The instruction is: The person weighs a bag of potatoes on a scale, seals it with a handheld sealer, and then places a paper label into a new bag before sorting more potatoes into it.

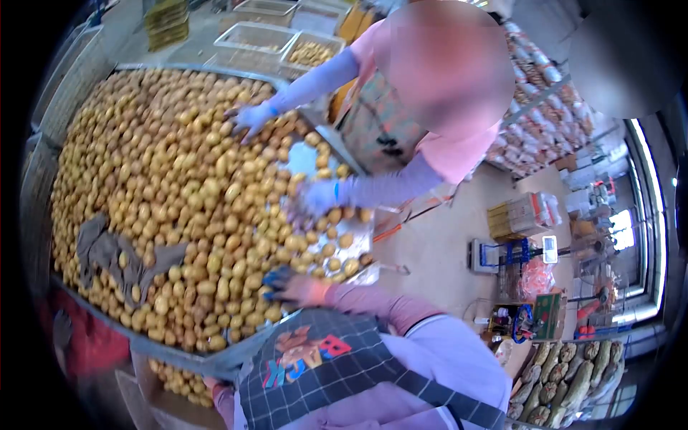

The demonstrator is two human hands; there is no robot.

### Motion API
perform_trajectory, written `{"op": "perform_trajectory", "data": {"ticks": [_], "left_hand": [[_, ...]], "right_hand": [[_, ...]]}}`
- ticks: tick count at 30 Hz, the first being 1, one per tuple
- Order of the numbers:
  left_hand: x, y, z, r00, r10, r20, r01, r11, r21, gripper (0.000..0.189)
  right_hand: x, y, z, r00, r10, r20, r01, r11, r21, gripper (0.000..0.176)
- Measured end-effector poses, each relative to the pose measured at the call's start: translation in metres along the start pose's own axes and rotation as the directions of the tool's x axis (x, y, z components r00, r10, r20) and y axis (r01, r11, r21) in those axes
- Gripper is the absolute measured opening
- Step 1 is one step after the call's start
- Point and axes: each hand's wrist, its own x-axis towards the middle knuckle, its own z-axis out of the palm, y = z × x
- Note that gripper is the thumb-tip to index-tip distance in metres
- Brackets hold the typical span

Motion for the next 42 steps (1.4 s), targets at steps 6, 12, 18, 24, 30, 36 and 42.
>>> {"op": "perform_trajectory", "data": {"ticks": [6,12,18,24,30,36,42], "left_hand": [[-0.018,0.099,0.013,0.674,0.732,-0.105,-0.545,0.588,0.598,0.039],[-0.062,0.071,0.121,0.533,0.45,0.716,-0.845,0.317,0.43,0.076],[-0.147,0.069,0.166,0.515,0.306,0.801,-0.835,-0.033,0.55,0.083],[-0.149,0.057,0.153,0.384,0.351,0.854,-0.914,0.014,0.406,0.061],[-0.145,0.054,0.155,0.452,0.371,0.811,-0.882,0.047,0.469,0.056],[-0.131,0.038,0.137,0.724,0.155,0.672,-0.002,0.975,-0.223,0.034],[-0.14,0.081,0.154,0.256,-0.045,0.966,0.815,0.547,-0.191,0.043]], "right_hand": [[-0.059,0.073,-0.024,0.854,0.499,0.144,-0.476,0.863,-0.168,0.046],[0.001,0.015,0.013,0.856,0.459,-0.239,-0.39,0.876,0.284,0.04],[-0.06,0.065,-0.004,0.922,0.359,-0.147,-0.385,0.893,-0.235,0.033],[-0.031,0.037,-0.005,0.743,0.667,-0.055,-0.666,0.745,0.038,0.037],[0.016,0.053,0.015,0.624,0.76,0.18,-0.767,0.64,-0.044,0.045],[0.029,0.042,-0.035,0.577,0.816,-0.04,-0.704,0.521,0.483,0.027],[0.111,0.013,-0.041,0.906,0.377,0.192,-0.423,0.829,0.367,0.038]]}}
